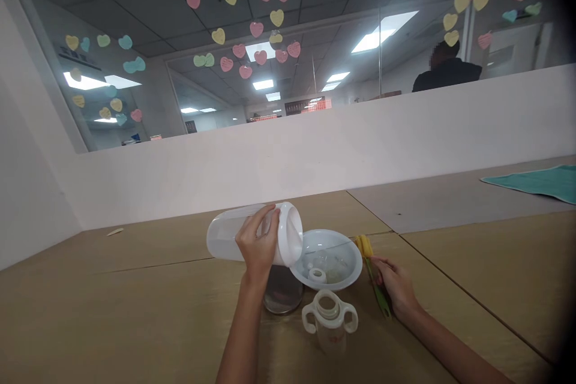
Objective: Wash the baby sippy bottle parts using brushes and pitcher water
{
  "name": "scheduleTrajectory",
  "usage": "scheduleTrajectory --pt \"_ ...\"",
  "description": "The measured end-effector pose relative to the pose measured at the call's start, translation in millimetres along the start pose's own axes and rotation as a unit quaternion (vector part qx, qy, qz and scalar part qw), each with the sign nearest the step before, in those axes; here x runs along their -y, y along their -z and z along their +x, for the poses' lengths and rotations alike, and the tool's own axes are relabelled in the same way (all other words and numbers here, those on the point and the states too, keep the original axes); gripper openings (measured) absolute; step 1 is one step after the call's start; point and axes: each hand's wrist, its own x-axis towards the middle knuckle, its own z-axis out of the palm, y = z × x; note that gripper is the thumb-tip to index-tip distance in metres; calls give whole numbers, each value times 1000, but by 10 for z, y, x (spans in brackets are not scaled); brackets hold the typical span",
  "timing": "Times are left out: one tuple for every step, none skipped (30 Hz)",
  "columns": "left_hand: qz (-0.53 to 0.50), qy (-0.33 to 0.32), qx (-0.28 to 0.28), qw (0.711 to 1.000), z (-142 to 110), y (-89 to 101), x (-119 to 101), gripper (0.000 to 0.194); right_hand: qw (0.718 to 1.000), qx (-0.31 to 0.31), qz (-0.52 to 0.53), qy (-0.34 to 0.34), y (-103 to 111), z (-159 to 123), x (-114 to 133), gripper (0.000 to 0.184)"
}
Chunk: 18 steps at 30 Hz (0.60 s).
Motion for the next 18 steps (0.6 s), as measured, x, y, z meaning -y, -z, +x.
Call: scheduleTrajectory --pt "3 2 1 1000 1 -1 -2 11 1000 -2 1 -1 -1 -8 10 37" --pt "4 4 2 1000 1 -3 -2 12 1000 -4 1 -2 -2 -15 19 38" --pt "5 5 2 1000 1 -5 -1 12 1000 -6 2 -4 -2 -21 27 38" --pt "4 6 4 1000 2 -8 1 12 1000 -6 3 -5 -3 -25 33 38" --pt "2 5 5 1000 2 -10 5 12 1000 -6 2 -5 -3 -28 37 38" --pt "1 4 6 1000 1 -12 8 12 1000 -5 -2 -7 -2 -30 39 37" --pt "0 1 6 1000 0 -13 11 12 1000 -4 -7 -6 -1 -30 37 37" --pt "0 -2 7 1000 -1 -14 13 11 1000 -2 -12 -4 1 -28 34 37" --pt "1 -5 6 1000 -4 -15 14 11 1000 0 -17 -2 4 -26 29 36" --pt "0 -7 7 1000 -6 -16 13 11 1000 2 -22 3 7 -24 23 36" --pt "0 -9 8 1000 -9 -18 12 11 1000 5 -24 7 9 -21 17 37" --pt "-2 -11 9 1000 -12 -19 10 11 1000 7 -24 9 10 -20 14 37" --pt "-3 -13 11 1000 -14 -20 7 11 1000 7 -22 10 11 -20 13 37" --pt "-4 -13 13 1000 -15 -19 5 10 1000 8 -20 10 10 -21 15 37" --pt "-4 -10 13 1000 -13 -16 4 10 1000 6 -18 8 9 -24 19 37" --pt "-2 -3 11 1000 -7 -10 4 10 1000 5 -17 6 8 -26 24 37" --pt "1 9 7 1000 2 1 5 11 1000 4 -18 4 7 -29 29 37" --pt "2 25 0 1000 17 16 10 11 1000 3 -18 4 7 -30 32 37"
